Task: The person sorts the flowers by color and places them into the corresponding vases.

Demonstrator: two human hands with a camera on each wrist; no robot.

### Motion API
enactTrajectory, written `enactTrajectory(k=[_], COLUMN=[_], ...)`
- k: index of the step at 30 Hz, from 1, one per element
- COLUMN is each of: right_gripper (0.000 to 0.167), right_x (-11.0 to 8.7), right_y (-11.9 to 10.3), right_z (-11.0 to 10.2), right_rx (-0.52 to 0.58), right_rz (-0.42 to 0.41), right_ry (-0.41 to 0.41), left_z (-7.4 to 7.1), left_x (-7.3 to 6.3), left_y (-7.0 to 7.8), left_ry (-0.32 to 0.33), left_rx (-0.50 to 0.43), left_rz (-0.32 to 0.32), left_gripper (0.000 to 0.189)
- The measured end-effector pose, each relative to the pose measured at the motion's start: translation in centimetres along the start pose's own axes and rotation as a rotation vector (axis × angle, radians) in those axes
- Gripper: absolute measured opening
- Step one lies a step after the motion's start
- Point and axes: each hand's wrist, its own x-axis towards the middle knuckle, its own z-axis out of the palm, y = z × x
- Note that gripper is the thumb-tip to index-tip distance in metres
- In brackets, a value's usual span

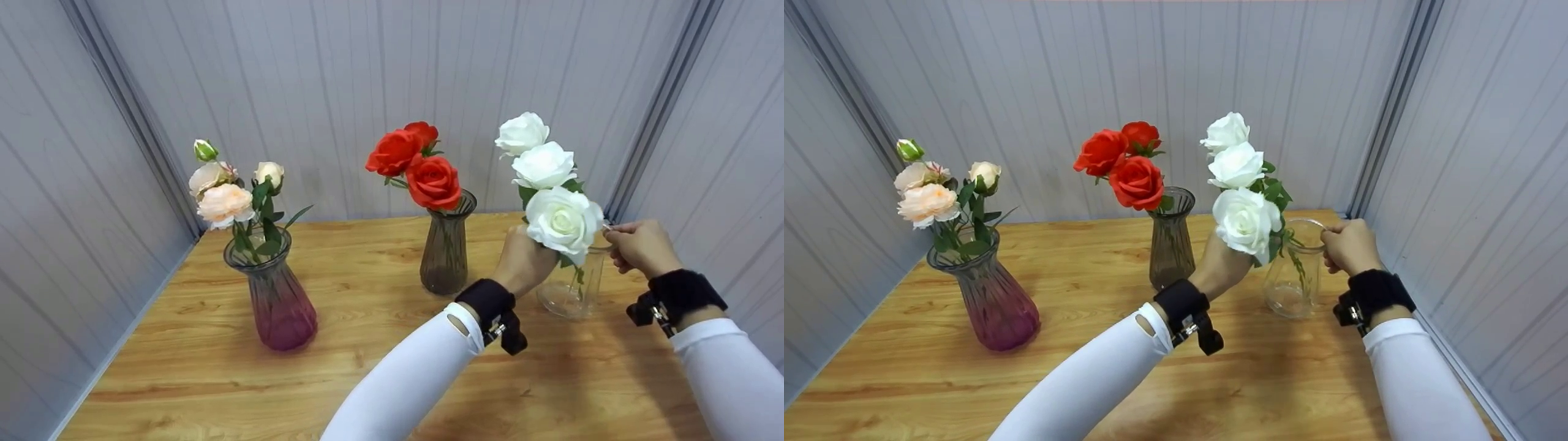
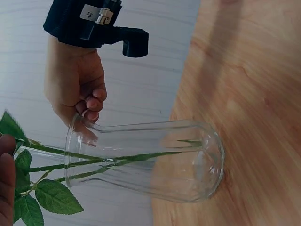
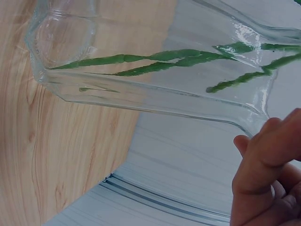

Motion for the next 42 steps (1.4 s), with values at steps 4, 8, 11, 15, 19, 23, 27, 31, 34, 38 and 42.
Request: enactTrajectory(k=[4,8,11,15,19,23,27,31,34,38,42], right_gripper=[0.050,0.050,0.043,0.032,0.028,0.028,0.027,0.025,0.031,0.037,0.028], right_x=[0.0,0.0,0.1,0.1,0.0,0.0,-0.3,-0.8,-1.4,-2.3,-3.3], right_y=[0.0,0.1,0.2,0.3,0.6,0.9,1.2,1.2,1.3,1.2,1.1], right_z=[0.1,0.0,0.1,0.2,0.2,0.3,0.4,0.5,0.3,0.3,1.0], right_rx=[0.005,-0.002,0.005,0.028,0.083,0.192,0.254,0.301,0.384,0.513,0.591], right_rz=[-0.001,-0.005,-0.009,-0.012,-0.006,0.029,0.056,0.054,0.055,0.054,0.034], right_ry=[-0.001,0.006,0.019,0.034,0.029,0.015,0.033,0.070,0.098,0.161,0.256], left_z=[0.2,0.4,0.7,1.0,1.2,1.2,0.8,-0.3,-1.4,-3.2,-5.4], left_x=[-0.1,-0.2,-0.2,-0.2,-0.2,-0.2,-0.6,-1.5,-2.2,-3.2,-4.3], left_y=[-0.3,-0.5,-0.5,-0.6,-1.1,-1.7,-2.6,-3.4,-4.0,-4.8,-5.3], left_ry=[-0.106,-0.234,-0.338,-0.459,-0.523,-0.559,-0.566,-0.520,-0.489,-0.477,-0.466], left_rx=[-0.242,-0.313,-0.270,-0.212,-0.131,-0.067,-0.120,-0.208,-0.252,-0.266,-0.221], left_rz=[-0.087,-0.125,-0.181,-0.228,-0.199,-0.141,-0.135,-0.189,-0.221,-0.259,-0.267], left_gripper=[0.028,0.031,0.032,0.040,0.043,0.047,0.057,0.053,0.047,0.040,0.032])
